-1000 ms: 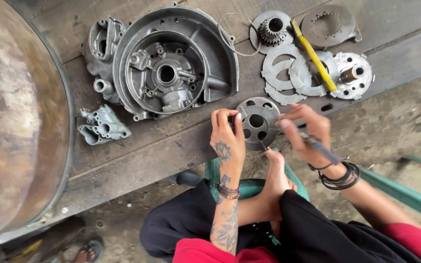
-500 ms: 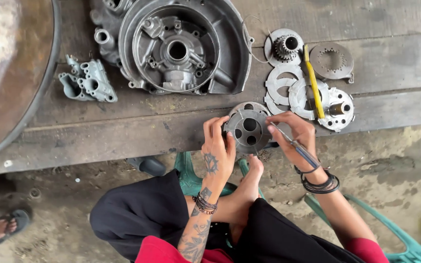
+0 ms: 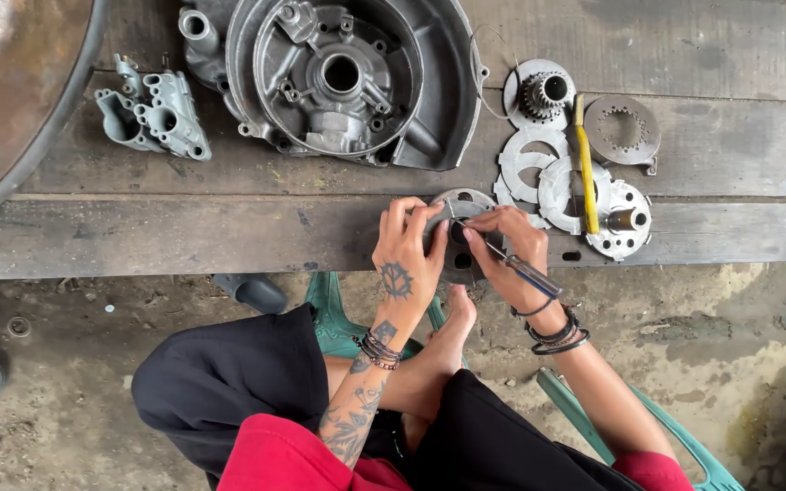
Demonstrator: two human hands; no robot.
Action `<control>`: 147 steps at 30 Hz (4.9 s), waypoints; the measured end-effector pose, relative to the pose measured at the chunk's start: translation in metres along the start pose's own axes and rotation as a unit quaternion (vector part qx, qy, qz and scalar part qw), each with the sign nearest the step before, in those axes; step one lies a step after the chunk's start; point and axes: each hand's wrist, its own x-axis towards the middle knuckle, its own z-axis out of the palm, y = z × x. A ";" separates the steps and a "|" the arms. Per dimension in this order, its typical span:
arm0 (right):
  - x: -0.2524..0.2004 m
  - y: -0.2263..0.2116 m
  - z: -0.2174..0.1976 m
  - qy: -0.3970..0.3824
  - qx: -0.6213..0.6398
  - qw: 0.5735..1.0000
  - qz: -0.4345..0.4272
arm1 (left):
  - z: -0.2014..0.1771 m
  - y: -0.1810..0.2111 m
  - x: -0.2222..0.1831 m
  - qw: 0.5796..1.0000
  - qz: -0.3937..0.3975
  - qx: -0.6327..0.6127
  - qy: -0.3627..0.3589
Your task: A person uses a screwdriver to scrape residue and clean a motorcycle clutch component on a wooden workbench.
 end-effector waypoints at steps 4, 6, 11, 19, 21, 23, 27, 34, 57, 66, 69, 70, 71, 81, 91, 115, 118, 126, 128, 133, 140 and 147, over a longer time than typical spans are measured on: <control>-0.001 0.010 0.004 -0.003 -0.018 0.999 -0.032 | -0.003 0.003 0.002 1.000 0.007 -0.018 0.001; 0.000 0.011 0.008 0.014 -0.021 0.998 -0.060 | -0.004 0.003 0.003 1.000 0.017 -0.010 0.001; 0.001 0.010 0.012 0.020 -0.062 0.993 -0.099 | -0.007 0.006 0.004 1.000 0.021 -0.016 -0.006; 0.001 0.007 0.014 0.023 -0.080 0.992 -0.099 | -0.005 0.003 0.004 0.999 0.004 -0.033 -0.027; 0.011 0.009 0.015 0.019 -0.094 0.990 -0.104 | -0.006 0.003 0.005 0.999 0.012 -0.025 -0.026; 0.009 0.002 0.014 0.021 -0.092 0.991 -0.097 | -0.006 0.002 0.003 0.999 0.011 -0.025 -0.029; -0.004 0.004 0.015 0.029 -0.087 0.993 -0.077 | -0.005 0.001 0.006 0.999 0.013 -0.019 -0.022; 0.004 0.003 0.018 0.038 -0.090 0.992 -0.081 | -0.007 0.002 0.007 0.999 0.026 -0.018 -0.017; -0.010 -0.001 0.019 0.052 -0.093 0.994 -0.006 | -0.009 0.003 0.008 0.999 0.036 0.003 -0.031; -0.014 0.005 0.022 0.061 -0.093 0.994 -0.008 | -0.007 0.001 0.006 0.999 0.040 0.011 -0.025; 0.000 0.011 0.024 0.056 -0.106 0.993 -0.018 | -0.007 0.005 0.006 0.999 0.030 0.000 -0.017; -0.001 0.011 0.024 0.059 -0.105 0.993 -0.013 | -0.006 0.004 0.004 0.999 0.031 0.002 -0.023; -0.002 0.009 0.024 0.058 -0.102 0.993 -0.012 | -0.006 0.004 0.002 0.999 0.036 0.010 -0.025; 0.006 0.009 0.026 0.061 -0.085 0.994 -0.020 | -0.003 0.001 0.003 0.999 0.028 0.015 -0.035; 0.000 0.011 0.026 0.061 -0.093 0.994 -0.017 | -0.007 0.003 0.000 0.999 0.024 0.016 -0.039; 0.003 0.009 0.027 0.070 -0.096 0.992 -0.042 | -0.004 0.003 0.004 0.998 0.034 0.025 -0.036; -0.006 0.003 0.024 0.066 -0.101 0.992 -0.029 | -0.002 0.002 0.004 0.999 0.016 0.008 -0.035; 0.006 0.015 0.030 0.068 -0.097 0.992 -0.037 | -0.003 0.002 0.004 0.999 0.033 0.026 -0.032; -0.002 0.008 0.027 0.068 -0.100 0.992 -0.030 | -0.004 0.004 0.005 0.999 0.028 0.017 -0.027; -0.004 0.011 0.025 0.057 -0.099 0.993 -0.014 | -0.006 0.006 0.005 0.999 0.024 0.014 -0.023; 0.003 0.019 0.029 0.062 -0.095 0.993 -0.033 | -0.009 0.005 0.008 0.999 0.040 0.014 -0.027; -0.001 0.013 0.028 0.105 -0.017 0.994 -0.002 | -0.007 0.003 0.002 0.999 0.022 -0.007 -0.041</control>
